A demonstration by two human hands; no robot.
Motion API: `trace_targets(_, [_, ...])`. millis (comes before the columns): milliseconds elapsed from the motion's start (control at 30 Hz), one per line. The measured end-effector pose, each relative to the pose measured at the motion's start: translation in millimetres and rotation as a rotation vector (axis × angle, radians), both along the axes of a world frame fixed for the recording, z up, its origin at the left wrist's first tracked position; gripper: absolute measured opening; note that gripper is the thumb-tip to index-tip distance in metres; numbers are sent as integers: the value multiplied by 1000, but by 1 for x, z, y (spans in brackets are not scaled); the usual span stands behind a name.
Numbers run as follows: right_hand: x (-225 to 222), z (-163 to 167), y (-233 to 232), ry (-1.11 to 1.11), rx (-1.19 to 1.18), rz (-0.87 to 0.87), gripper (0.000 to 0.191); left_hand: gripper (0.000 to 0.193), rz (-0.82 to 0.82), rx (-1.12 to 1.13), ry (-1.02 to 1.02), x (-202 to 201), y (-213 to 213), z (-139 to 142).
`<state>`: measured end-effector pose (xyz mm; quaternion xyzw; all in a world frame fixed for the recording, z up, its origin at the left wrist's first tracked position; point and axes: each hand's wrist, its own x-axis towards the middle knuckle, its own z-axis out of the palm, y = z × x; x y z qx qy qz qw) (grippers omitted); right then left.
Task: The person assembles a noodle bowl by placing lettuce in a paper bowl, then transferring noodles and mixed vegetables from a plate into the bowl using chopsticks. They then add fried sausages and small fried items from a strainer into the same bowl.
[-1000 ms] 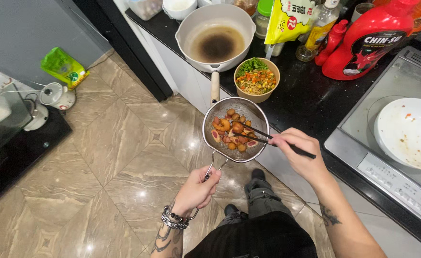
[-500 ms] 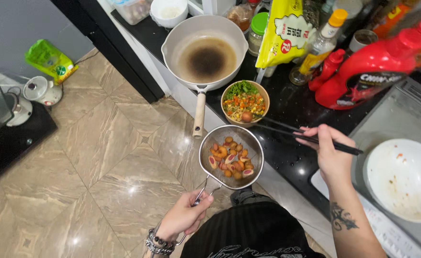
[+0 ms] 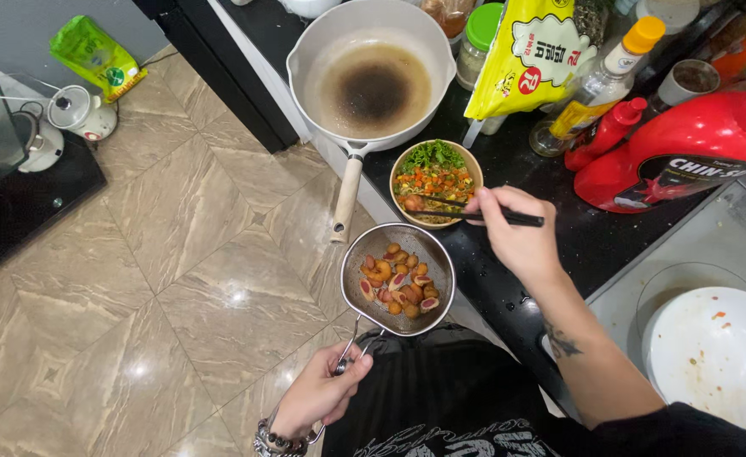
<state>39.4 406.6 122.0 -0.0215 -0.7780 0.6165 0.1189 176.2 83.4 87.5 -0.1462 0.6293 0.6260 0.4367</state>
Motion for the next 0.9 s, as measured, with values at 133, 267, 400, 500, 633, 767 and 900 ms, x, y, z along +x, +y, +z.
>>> trace_targets(133, [-8,15,-9,-10,99,38,18,28,33,-10,-24,-2,-4,2])
trace_targets(267, [-2,24,-3,91,243,127,12,28,13,17,-16,-5,-11,3])
trace_targets(400, [17,22,7,34,10,61,17,27,-12,56,-21,-7,-21,3])
trace_targets(500, [38,21,25,64,135,3,25,25,-50,53,-22,-9,-27,5])
trace_targets(633, [74,21,35,-71,-40,87,29,23,-98,33,-3,-13,-36,13])
trace_targets(767, [95,15,23,-218,184,326,19,27,-147,41,-9,-19,-43,19])
trace_targets(900, [99,4,2,-337,65,360,16,28,-211,37,30,-25,-49,23])
